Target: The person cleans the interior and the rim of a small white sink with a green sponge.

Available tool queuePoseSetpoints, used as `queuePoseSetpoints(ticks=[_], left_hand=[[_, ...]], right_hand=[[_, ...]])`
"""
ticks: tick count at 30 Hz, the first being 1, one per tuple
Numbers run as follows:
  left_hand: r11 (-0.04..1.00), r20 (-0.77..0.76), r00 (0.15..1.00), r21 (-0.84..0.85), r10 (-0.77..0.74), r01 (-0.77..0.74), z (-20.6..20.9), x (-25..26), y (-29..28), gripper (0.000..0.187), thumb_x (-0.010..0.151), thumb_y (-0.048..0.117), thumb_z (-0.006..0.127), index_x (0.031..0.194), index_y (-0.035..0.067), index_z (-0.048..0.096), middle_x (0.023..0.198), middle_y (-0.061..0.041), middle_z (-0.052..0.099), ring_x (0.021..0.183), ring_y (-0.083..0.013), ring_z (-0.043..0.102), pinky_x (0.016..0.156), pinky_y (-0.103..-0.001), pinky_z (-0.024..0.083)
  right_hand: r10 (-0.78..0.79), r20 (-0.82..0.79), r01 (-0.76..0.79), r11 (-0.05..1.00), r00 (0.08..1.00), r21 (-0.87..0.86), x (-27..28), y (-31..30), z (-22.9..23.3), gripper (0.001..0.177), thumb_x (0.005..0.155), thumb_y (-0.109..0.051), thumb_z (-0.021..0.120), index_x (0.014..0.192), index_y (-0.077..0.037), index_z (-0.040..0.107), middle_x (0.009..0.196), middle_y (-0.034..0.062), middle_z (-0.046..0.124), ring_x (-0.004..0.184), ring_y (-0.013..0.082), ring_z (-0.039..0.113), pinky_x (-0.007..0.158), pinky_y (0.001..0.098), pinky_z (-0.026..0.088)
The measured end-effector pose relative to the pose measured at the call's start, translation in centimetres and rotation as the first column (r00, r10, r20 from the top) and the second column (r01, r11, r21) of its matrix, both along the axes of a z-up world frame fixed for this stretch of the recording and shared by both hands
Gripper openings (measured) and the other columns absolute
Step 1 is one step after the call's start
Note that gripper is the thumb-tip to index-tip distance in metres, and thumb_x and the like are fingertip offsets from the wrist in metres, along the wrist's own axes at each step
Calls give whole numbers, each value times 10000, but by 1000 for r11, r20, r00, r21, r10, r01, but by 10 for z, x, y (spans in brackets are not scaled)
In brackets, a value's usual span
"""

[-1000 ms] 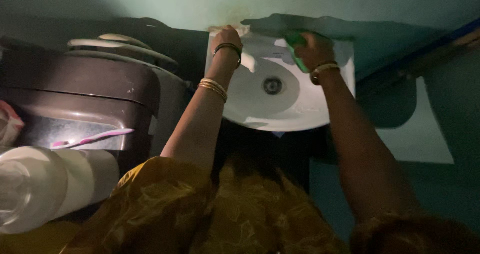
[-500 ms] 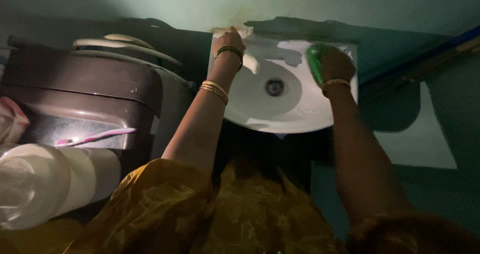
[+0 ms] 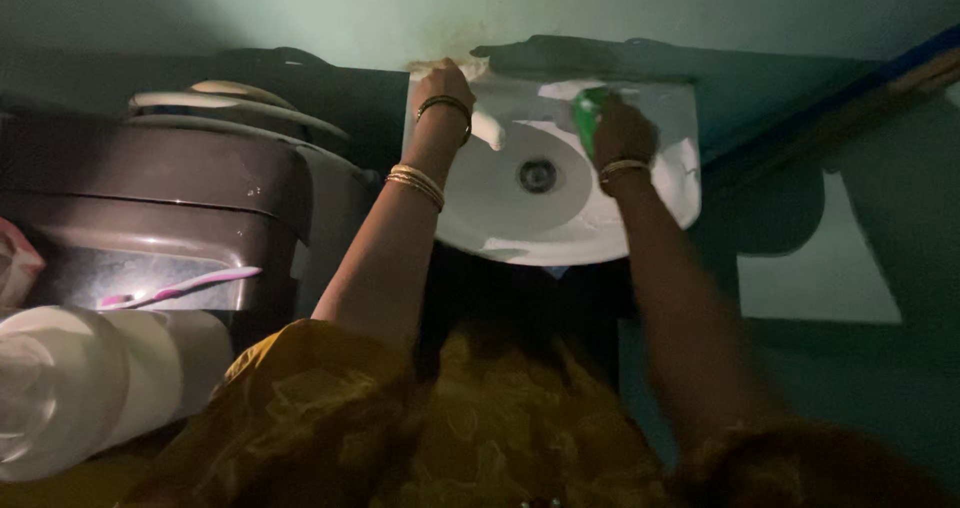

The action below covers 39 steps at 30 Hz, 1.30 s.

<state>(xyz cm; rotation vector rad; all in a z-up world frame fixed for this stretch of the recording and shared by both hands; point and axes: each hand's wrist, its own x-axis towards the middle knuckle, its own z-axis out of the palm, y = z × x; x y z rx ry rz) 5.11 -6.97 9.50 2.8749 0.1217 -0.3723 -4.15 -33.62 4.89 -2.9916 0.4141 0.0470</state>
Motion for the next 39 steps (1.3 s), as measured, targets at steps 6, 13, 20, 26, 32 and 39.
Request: queuePoseSetpoints(ticks=[6, 13, 20, 26, 32, 39], left_hand=[[999, -9, 1000, -48, 13, -14, 3, 2, 2, 441, 997, 227, 610, 1384, 61, 480, 1222, -189, 689, 1124, -322, 685, 878, -432, 590], [999, -30, 999, -42, 28, -29, -7, 9, -1, 391, 1024, 218, 582, 1359, 28, 511, 1217, -219, 696, 1103, -325, 708, 862, -423, 618], [1000, 37, 999, -20, -22, 22, 6, -12, 3, 586, 970, 300, 662, 1425, 20, 422, 1153, -212, 718, 1067, -332, 713, 835, -412, 611], [999, -78, 996, 20, -37, 39, 10, -7, 1, 508, 1043, 313, 609, 1404, 3, 430, 1137, -243, 733, 1021, -324, 754, 805, -391, 641], [1000, -91, 996, -23, -20, 18, 14, -5, 3, 638, 972, 341, 679, 1457, 36, 396, 1223, -198, 682, 1098, -322, 693, 838, -411, 608], [986, 51, 985, 0, -164, 164, 6, -21, 19, 891, 1001, 361, 662, 1648, 68, 125, 1268, -165, 693, 1079, -290, 720, 855, -389, 626]], right_hand=[[-349, 78, 312, 902, 934, 299, -32, -47, 42, 337, 1154, -295, 449, 1175, -19, 641, 1025, 208, 692, 871, 348, 688, 755, 505, 573], [119, 287, -156, 982, 950, 107, 1, 3, -40, 227, 1034, -224, 587, 1155, -48, 662, 1011, 183, 713, 867, 348, 690, 798, 483, 554], [113, 169, -108, 993, 979, -40, 13, 19, -28, 199, 1073, -236, 573, 1093, -92, 709, 1041, 181, 731, 929, 329, 712, 835, 485, 571], [-351, 193, 321, 931, 916, 174, -19, -23, 20, 289, 1105, -292, 477, 1155, -52, 632, 978, 187, 710, 836, 347, 704, 697, 493, 561], [-199, 393, 188, 980, 898, 66, -7, 12, -35, 297, 1030, -220, 560, 1254, -40, 636, 1112, 197, 720, 934, 351, 697, 789, 473, 566], [187, 278, -263, 927, 942, 266, 12, 78, -38, 321, 983, -246, 652, 1252, -72, 664, 1247, 202, 682, 1115, 396, 638, 990, 490, 504]])
